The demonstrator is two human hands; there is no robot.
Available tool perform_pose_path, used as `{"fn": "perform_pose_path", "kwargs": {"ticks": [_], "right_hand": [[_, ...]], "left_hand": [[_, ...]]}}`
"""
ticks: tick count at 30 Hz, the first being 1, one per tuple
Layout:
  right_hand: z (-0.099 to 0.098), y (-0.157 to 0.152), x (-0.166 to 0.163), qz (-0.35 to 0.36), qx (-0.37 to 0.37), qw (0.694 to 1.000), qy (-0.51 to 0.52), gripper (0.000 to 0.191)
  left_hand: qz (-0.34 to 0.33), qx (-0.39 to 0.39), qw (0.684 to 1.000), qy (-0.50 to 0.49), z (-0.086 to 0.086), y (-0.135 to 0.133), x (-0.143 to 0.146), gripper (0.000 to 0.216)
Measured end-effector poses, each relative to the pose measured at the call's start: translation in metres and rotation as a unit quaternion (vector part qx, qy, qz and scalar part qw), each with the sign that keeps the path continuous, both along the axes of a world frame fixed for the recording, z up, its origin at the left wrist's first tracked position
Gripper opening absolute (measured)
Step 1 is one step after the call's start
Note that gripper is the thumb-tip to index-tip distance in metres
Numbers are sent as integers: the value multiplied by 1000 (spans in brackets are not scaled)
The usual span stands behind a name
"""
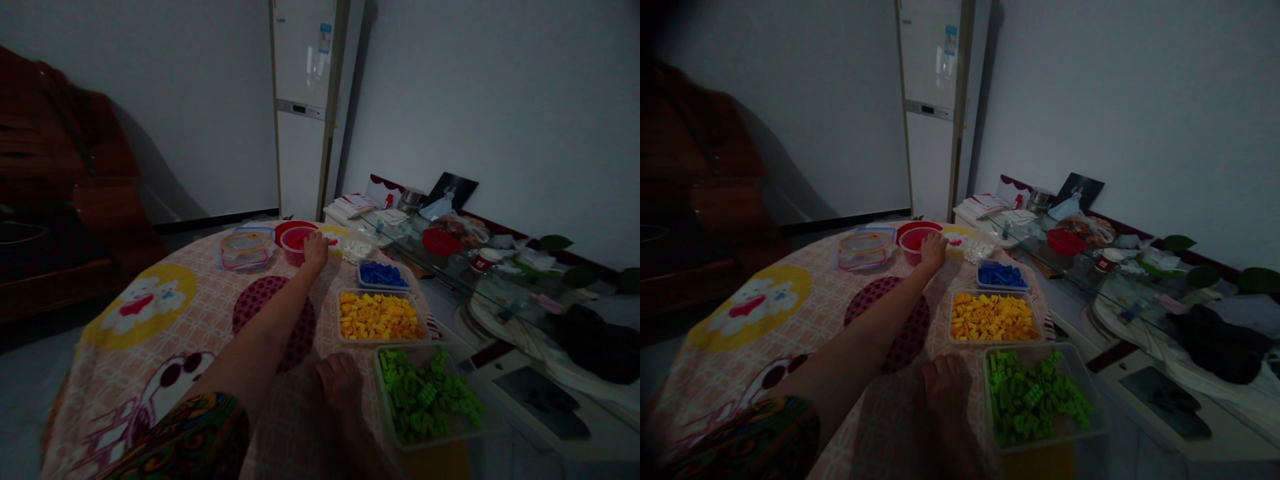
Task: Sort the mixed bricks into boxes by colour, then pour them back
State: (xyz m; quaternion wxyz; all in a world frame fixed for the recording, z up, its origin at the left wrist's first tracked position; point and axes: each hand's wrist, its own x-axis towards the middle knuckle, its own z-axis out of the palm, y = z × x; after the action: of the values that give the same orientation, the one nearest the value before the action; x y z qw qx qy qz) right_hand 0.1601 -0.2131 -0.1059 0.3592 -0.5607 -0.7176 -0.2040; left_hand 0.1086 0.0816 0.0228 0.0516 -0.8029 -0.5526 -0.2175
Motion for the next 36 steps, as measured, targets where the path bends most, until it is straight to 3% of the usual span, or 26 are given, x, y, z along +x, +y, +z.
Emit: {"fn": "perform_pose_path", "kwargs": {"ticks": [3,6,10,13,22,28,32,36], "right_hand": [[1,2,-1,6,10,1000,-3,30],[0,2,0,7,20,1000,-9,27],[-2,1,-2,-14,27,1000,1,26],[-2,0,-4,-13,25,1000,10,25],[3,-8,-4,-6,-51,998,26,20],[5,-1,-1,9,-9,1000,12,25],[6,0,-2,6,-7,1000,11,23],[16,-6,-7,9,-61,998,34,17]], "left_hand": [[-62,36,997,15,6,1,14,39],[-145,12,988,51,8,1,42,39],[-155,-18,984,89,3,-1,72,37],[-169,-8,980,105,-1,0,76,35],[-215,-10,970,114,-9,7,58,32],[-213,11,972,101,-3,0,45,30],[-199,10,977,76,-3,-8,25,29],[-206,1,976,65,-6,-24,-6,34]]}}
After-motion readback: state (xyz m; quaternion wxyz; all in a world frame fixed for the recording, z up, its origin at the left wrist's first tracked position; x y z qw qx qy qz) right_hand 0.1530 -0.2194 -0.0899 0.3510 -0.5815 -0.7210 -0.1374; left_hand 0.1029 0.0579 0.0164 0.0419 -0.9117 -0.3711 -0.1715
